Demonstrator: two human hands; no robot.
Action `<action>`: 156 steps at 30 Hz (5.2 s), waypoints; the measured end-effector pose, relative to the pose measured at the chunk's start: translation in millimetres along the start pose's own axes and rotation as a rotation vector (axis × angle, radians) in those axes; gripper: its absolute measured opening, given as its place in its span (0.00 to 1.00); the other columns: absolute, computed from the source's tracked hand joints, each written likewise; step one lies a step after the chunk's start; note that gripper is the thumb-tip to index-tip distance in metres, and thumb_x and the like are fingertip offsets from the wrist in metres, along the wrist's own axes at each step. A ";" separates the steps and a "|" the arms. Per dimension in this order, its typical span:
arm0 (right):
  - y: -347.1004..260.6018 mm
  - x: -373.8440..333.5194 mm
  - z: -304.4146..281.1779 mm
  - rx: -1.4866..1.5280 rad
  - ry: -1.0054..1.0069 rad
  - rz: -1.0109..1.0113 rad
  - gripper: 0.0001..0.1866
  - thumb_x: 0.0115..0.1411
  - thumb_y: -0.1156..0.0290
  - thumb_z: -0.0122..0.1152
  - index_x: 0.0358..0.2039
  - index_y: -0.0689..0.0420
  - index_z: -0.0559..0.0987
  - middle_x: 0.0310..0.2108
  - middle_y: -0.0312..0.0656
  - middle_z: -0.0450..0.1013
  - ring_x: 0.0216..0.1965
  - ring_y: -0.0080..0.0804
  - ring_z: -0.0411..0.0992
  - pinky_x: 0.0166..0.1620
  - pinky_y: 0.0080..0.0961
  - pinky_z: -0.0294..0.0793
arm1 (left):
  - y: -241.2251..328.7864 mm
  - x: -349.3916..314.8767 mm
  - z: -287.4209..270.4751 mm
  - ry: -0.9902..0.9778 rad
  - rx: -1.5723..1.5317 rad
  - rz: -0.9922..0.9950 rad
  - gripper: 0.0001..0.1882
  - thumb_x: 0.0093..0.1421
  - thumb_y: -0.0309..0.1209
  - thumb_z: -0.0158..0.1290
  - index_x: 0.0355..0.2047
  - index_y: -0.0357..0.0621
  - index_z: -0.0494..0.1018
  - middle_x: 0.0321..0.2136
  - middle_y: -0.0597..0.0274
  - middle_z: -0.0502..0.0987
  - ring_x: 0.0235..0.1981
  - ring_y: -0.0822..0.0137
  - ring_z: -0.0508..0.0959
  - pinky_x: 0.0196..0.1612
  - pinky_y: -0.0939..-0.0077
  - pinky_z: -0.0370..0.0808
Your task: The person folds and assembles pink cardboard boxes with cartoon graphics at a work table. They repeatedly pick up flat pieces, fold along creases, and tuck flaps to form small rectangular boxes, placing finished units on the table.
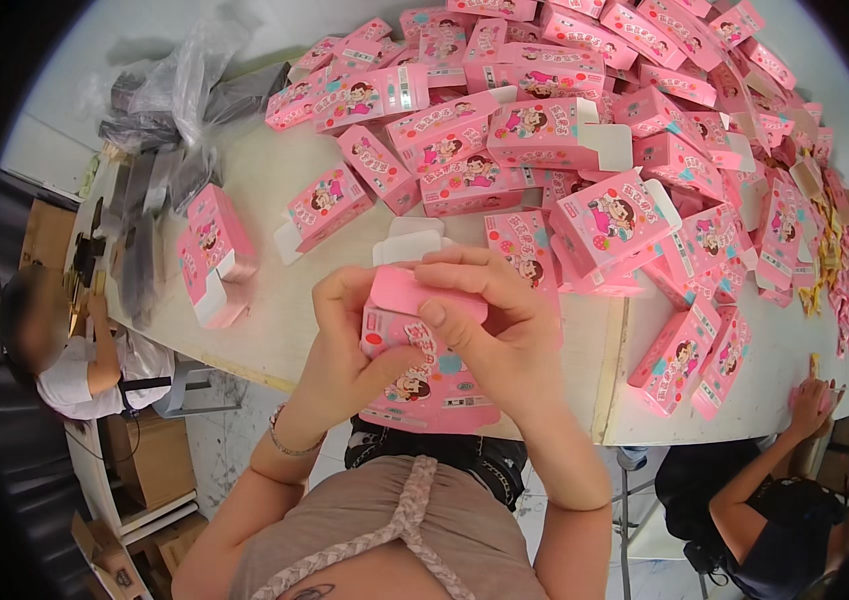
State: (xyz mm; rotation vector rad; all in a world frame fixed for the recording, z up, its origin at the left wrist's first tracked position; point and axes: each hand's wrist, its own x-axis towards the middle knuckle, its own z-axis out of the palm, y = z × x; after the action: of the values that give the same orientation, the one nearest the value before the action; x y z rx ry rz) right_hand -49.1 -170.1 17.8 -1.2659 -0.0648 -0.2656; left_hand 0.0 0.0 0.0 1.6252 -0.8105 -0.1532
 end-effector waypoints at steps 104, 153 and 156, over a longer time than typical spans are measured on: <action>-9.4 -5.5 7.0 -0.700 -0.046 -0.142 0.54 0.48 0.69 0.70 0.65 0.66 0.41 0.56 0.55 0.59 0.57 0.51 0.60 0.55 0.38 0.62 | 8.2 27.5 4.3 0.037 -1.038 -0.279 0.35 0.58 0.25 0.43 0.65 0.39 0.44 0.60 0.52 0.58 0.59 0.63 0.62 0.60 0.70 0.59; -17.7 -9.9 5.7 -0.319 -0.174 -0.023 0.16 0.59 0.77 0.53 0.49 0.58 0.77 0.54 0.48 0.68 0.52 0.38 0.69 0.49 0.30 0.70 | 4.5 -7.1 -26.2 0.019 -0.080 0.067 0.31 0.49 0.33 0.66 0.52 0.46 0.64 0.61 0.44 0.55 0.54 0.57 0.70 0.49 0.67 0.72; -15.2 -6.9 4.2 -0.248 -0.177 -0.033 0.18 0.57 0.80 0.50 0.48 0.57 0.77 0.53 0.48 0.68 0.51 0.38 0.69 0.49 0.29 0.70 | 3.6 -8.8 -21.6 0.039 -0.140 0.094 0.30 0.47 0.33 0.67 0.49 0.47 0.67 0.60 0.47 0.58 0.54 0.58 0.67 0.52 0.66 0.68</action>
State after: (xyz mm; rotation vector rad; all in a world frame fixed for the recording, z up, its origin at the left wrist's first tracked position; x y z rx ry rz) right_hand -58.9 -169.2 31.9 -1.5342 -0.2096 -0.1938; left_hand 3.3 22.7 5.5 1.4519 -0.8271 -0.1087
